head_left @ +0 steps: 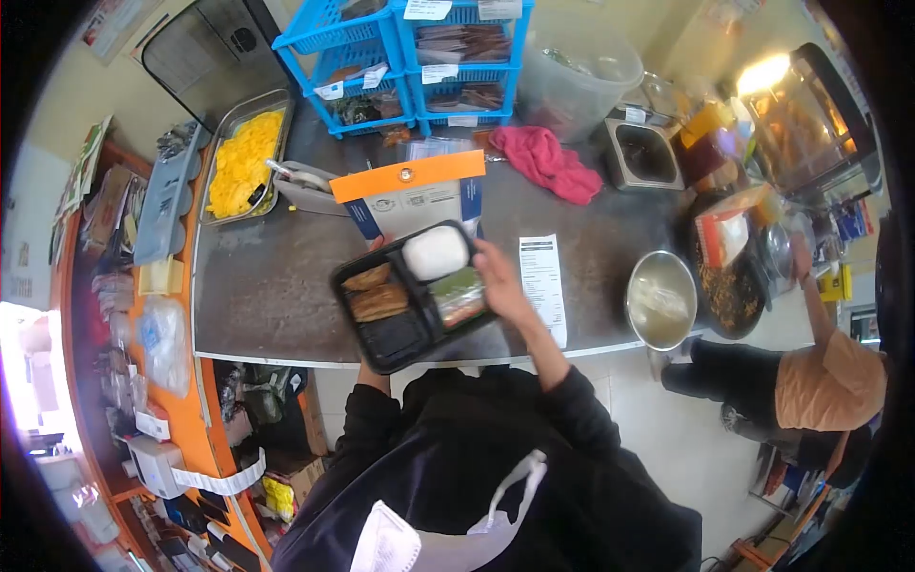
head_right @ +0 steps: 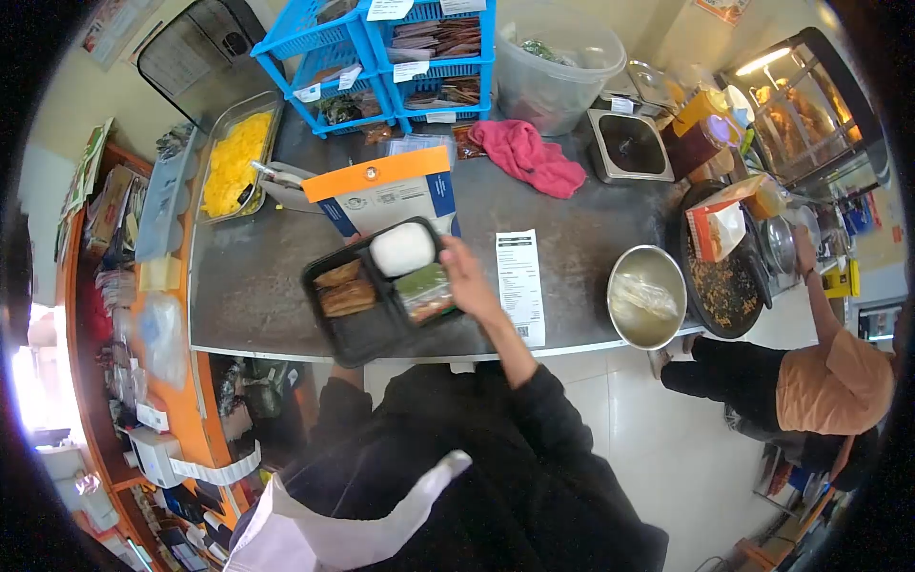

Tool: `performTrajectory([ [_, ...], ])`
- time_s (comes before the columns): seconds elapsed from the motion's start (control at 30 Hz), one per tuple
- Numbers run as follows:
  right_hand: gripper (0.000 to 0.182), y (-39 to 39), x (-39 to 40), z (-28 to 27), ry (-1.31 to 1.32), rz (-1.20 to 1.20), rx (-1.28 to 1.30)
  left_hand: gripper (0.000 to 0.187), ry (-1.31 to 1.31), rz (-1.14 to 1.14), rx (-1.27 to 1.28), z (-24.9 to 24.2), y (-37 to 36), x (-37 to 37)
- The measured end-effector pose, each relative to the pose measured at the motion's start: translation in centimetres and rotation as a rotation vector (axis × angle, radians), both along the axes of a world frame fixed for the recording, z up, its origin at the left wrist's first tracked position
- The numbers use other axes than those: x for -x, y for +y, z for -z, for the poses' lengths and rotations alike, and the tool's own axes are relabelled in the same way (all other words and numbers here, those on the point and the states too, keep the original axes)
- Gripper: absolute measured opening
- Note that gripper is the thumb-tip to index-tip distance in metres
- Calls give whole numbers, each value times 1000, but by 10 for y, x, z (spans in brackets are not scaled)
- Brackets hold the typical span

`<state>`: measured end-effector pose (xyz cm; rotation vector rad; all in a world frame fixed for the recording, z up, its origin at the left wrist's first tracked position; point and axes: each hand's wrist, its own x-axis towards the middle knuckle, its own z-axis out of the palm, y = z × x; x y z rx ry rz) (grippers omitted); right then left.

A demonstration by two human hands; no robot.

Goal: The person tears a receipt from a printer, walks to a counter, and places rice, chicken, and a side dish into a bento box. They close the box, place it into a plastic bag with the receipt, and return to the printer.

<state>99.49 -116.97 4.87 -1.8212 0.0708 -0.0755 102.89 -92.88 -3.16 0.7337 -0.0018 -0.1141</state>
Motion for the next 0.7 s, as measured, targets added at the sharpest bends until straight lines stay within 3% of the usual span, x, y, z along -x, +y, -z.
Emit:
performTrajectory([
  [0.07, 39, 30, -19, 21, 39, -138, -170, 64, -49, 124, 214, 11, 19, 8],
  [0.17, 38, 37, -31, 38, 135, -99, -177, 63, -196, 296, 412, 30, 41, -3],
  [0.23, 36, 27, -34, 75, -15, 78, 31, 63, -227, 244, 356, 30, 46, -13],
  [0.33, 32, 14, -25, 70, -9, 244, 215, 64, 190, -281, -705, -20, 19, -10],
  [0.37, 31, 12, -23, 56, 29, 290, 255, 62, 391, -150, -149, -19, 17, -19],
  [0.47, 30, 13, -19, 14, 108, 325, 402, 60, 339, -109, -713, -14, 9, -24],
  [0.5, 30, 11, -20, 20, 69, 352, 436, 67, 271, -214, -973, -25, -1, -21],
  [0.57, 31, 7, -23, 36, -15, 412, 505, 57, 179, -179, -1159, -44, -10, -21],
  [0.67, 36, 2, -25, 22, 76, 452, 479, 48, 56, -196, -1356, -40, -21, -28],
  [0.7, 45, -6, -28, 25, 145, 425, 447, 46, 15, -215, -1405, -38, -26, -33],
])
